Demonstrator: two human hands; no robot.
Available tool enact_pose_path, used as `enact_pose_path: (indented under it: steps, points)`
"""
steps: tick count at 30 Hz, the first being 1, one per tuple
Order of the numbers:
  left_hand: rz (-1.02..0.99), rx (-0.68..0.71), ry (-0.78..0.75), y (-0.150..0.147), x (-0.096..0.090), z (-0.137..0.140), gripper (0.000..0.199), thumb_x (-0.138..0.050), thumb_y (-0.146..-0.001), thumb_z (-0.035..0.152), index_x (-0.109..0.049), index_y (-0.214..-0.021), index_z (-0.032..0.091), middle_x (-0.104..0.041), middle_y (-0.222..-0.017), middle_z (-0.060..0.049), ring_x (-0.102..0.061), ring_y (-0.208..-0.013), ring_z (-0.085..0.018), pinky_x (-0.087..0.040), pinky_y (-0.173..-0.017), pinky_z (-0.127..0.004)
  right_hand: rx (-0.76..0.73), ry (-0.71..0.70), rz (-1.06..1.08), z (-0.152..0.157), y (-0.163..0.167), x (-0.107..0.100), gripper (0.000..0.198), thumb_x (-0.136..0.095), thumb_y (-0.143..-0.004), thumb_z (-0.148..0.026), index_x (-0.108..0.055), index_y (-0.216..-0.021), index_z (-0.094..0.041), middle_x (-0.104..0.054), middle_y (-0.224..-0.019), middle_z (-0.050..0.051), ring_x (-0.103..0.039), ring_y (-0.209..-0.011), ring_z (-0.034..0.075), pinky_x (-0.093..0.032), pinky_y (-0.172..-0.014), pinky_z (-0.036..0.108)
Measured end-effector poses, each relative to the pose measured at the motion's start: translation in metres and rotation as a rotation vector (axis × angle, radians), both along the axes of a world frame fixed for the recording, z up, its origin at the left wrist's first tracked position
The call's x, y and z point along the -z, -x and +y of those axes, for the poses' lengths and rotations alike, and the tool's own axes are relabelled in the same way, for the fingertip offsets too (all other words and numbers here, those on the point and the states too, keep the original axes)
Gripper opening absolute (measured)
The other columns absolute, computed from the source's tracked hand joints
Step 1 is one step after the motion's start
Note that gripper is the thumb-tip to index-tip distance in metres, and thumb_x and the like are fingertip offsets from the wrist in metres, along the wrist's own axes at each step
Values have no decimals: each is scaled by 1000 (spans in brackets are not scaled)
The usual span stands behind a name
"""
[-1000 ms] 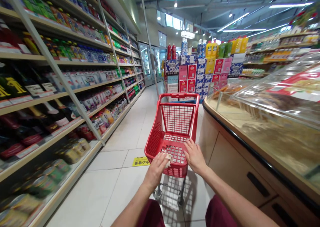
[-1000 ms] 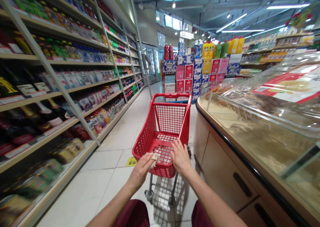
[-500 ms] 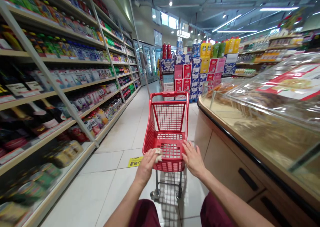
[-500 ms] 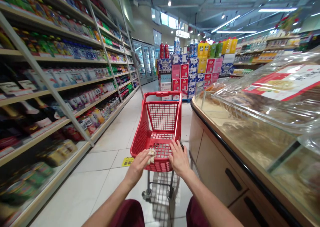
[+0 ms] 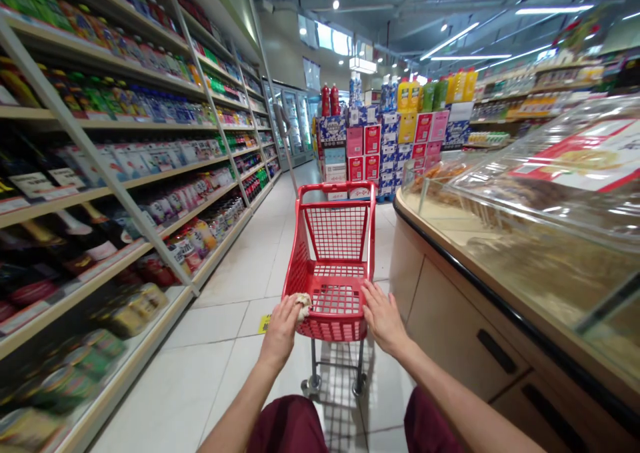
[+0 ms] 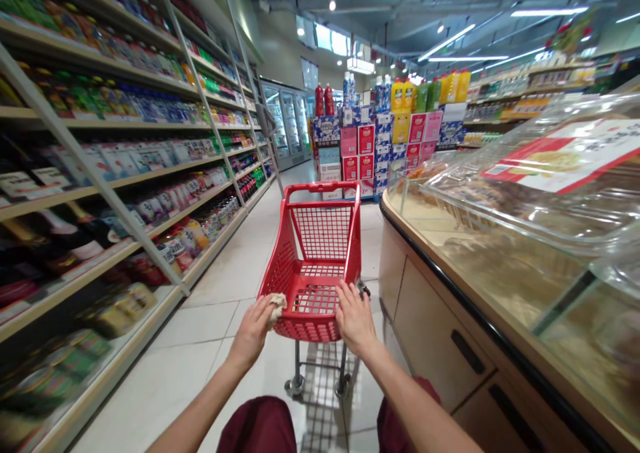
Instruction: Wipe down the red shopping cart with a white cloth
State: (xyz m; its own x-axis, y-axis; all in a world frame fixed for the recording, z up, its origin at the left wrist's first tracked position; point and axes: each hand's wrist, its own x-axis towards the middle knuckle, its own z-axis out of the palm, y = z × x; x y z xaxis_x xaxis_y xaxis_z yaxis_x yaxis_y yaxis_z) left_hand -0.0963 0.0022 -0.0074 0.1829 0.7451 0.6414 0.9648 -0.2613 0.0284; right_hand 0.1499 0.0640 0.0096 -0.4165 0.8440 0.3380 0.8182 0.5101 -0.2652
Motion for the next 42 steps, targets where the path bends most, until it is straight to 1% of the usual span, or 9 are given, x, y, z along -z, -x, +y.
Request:
enact_pose_path:
  steps: [5, 8, 14, 18, 22, 27, 31, 36, 42]
  points:
    - [-40, 198, 145, -37, -5, 7, 39, -39, -79, 10, -42, -117, 17, -54, -112, -11, -47, -107, -20, -40, -89, -42, 13, -36, 19, 1, 0, 6, 45, -27, -84, -25, -32, -129, -21, -30, -136, 5, -29, -123, 22, -26, -96, 48]
    - [-86, 168, 188, -51, -12, 11, 38, -42, -76, 10, -45, -114, 16, -57, -103, -11, -52, -96, -20, -44, -82, -40, 5, -45, 7, 2, -3, 6, 45, -29, -84, -25, -31, -129, -22, -30, -136, 5, -28, -123, 22, -26, -96, 49]
    - [-125, 123, 250, -31, -35, 17, 27, -48, -68, 8, -59, -88, 23, -62, -91, -2, -57, -85, -16, -47, -75, -30, 15, 21, 27, -1, -1, -1, 45, -28, -85, -25, -31, -129, -21, -29, -136, 5, -28, -123, 22, -24, -97, 49]
    - [-203, -16, 196, -5, -46, 19, 39, -37, -70, 3, -53, -101, 21, -64, -86, 0, -59, -77, -13, -48, -72, -28, 1, 51, 60, -3, 0, -3, 45, -27, -85, -24, -30, -129, -19, -28, -137, 5, -28, -124, 21, -23, -98, 49]
    - [-215, -96, 117, -24, -28, 12, 41, -34, -71, 2, -51, -106, 16, -58, -107, -9, -53, -99, -20, -43, -87, -39, 22, 68, 83, -4, 4, -1, 45, -25, -84, -23, -31, -129, -17, -27, -137, 7, -28, -124, 20, -23, -98, 48]
    - [-4, 129, -10, -88, 0, 5, 42, -34, -76, 4, -46, -115, 14, -53, -117, -10, -44, -113, -20, -41, -92, -41, 38, 28, 94, -3, 2, 3, 46, -25, -84, -23, -30, -129, -14, -26, -137, 8, -28, -123, 20, -23, -98, 48]
    - [93, 193, -114, -52, -1, -1, 41, -35, -79, 7, -44, -118, 18, -52, -118, -7, -38, -118, -19, -42, -93, -39, 47, 17, 97, -2, -4, 3, 44, -27, -84, -25, -33, -128, -20, -30, -136, 6, -28, -123, 21, -21, -98, 50]
    - [-20, -69, -196, -22, -5, -6, 43, -30, -79, 4, -43, -118, 17, -53, -116, -10, -40, -116, -20, -44, -90, -41, 11, 65, 156, -3, 2, 5, 45, -26, -84, -23, -31, -129, -19, -28, -137, 7, -30, -122, 20, -22, -97, 48]
    - [85, 245, -117, -86, -2, -2, 38, -36, -82, 12, -42, -119, 16, -50, -121, -7, -29, -123, -19, -40, -96, -40, -52, 72, 158, -2, -1, 3, 44, -26, -85, -24, -33, -128, -22, -30, -136, 6, -30, -122, 21, -22, -97, 50]
